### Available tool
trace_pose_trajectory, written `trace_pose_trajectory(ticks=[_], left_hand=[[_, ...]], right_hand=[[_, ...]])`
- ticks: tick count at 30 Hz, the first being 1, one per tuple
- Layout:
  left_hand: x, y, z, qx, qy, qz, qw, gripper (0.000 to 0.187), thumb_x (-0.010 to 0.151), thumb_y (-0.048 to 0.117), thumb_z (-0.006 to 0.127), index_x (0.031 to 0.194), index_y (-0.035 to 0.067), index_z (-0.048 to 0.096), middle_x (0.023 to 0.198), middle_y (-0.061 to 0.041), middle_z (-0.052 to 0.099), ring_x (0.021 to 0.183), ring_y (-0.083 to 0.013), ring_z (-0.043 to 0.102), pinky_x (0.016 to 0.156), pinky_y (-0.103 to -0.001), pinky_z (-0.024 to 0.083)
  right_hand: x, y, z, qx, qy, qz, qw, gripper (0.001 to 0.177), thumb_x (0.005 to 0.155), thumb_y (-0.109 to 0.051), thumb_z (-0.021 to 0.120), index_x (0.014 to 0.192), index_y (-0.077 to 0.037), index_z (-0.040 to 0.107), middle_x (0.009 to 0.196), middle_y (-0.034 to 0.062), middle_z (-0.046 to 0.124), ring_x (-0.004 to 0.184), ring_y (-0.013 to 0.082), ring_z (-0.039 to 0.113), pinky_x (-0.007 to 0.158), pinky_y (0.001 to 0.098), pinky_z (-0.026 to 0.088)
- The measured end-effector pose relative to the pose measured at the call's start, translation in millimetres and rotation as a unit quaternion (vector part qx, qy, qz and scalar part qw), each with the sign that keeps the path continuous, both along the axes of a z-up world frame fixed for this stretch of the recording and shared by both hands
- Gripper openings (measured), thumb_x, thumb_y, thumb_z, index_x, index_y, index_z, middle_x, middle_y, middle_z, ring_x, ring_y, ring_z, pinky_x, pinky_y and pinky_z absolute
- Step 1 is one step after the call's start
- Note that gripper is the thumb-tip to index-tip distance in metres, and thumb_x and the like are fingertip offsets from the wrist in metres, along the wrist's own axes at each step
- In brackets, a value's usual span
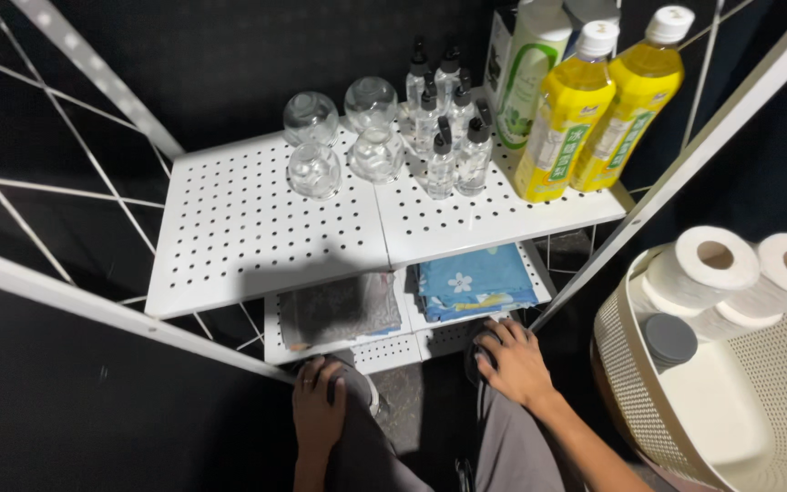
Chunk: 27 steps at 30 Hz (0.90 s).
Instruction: The person sits on the floor and organizes items from a white metal shelf into a beige laundry basket. They place rolls of toilet paper and stacks of black circular lids into the basket, then pick up and place clear glass jars into the basket as well.
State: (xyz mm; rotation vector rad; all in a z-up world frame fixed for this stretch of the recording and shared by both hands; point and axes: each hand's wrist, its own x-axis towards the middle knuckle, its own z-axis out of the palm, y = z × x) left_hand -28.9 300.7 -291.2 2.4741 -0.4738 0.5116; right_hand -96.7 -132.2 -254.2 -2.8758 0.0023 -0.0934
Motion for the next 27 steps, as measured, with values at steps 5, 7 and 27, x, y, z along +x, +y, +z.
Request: trace_pose_trajectory(ticks=[5, 7, 27], left_hand=[[8.5, 7.8, -13.7, 0.001, 0.088, 0.113, 0.990, 0.026, 0.097, 0.036, 0.072, 0.117, 0.028, 0.087, 0.129, 0.000, 0.080, 0.122, -0.0336, 0.070, 0.108, -0.047, 0.056], [27.8, 18.9, -12.1, 0.070, 0.204, 0.138, 0.967, 0.031, 0.103, 0.050, 0.063, 0.115, 0.033, 0.086, 0.120, 0.001, 0.083, 0.116, -0.0318, 0.077, 0.104, -0.047, 0.060], [4.1, 26.6, 48.1, 0.137, 0.350, 0.142, 0.916, 0.053, 0.114, 0.061, 0.029, 0.143, 0.032, 0.063, 0.172, -0.004, 0.049, 0.158, -0.0330, 0.045, 0.121, -0.055, 0.051]], right_hand=[[27.9, 9.2, 15.3, 0.093, 0.117, -0.033, 0.988, 0.058, 0.094, -0.058, 0.064, 0.142, -0.028, 0.078, 0.163, 0.0040, 0.061, 0.156, 0.0326, 0.049, 0.114, 0.0558, 0.057], [41.9, 7.7, 6.9, 0.078, 0.146, -0.039, 0.985, 0.057, 0.091, -0.068, 0.068, 0.135, -0.033, 0.081, 0.155, 0.0028, 0.067, 0.149, 0.0345, 0.058, 0.117, 0.0542, 0.058], [17.6, 15.1, 53.6, 0.057, 0.115, -0.059, 0.990, 0.054, 0.101, -0.066, 0.055, 0.137, -0.030, 0.075, 0.152, 0.0140, 0.068, 0.147, 0.0495, 0.062, 0.123, 0.0594, 0.051]])
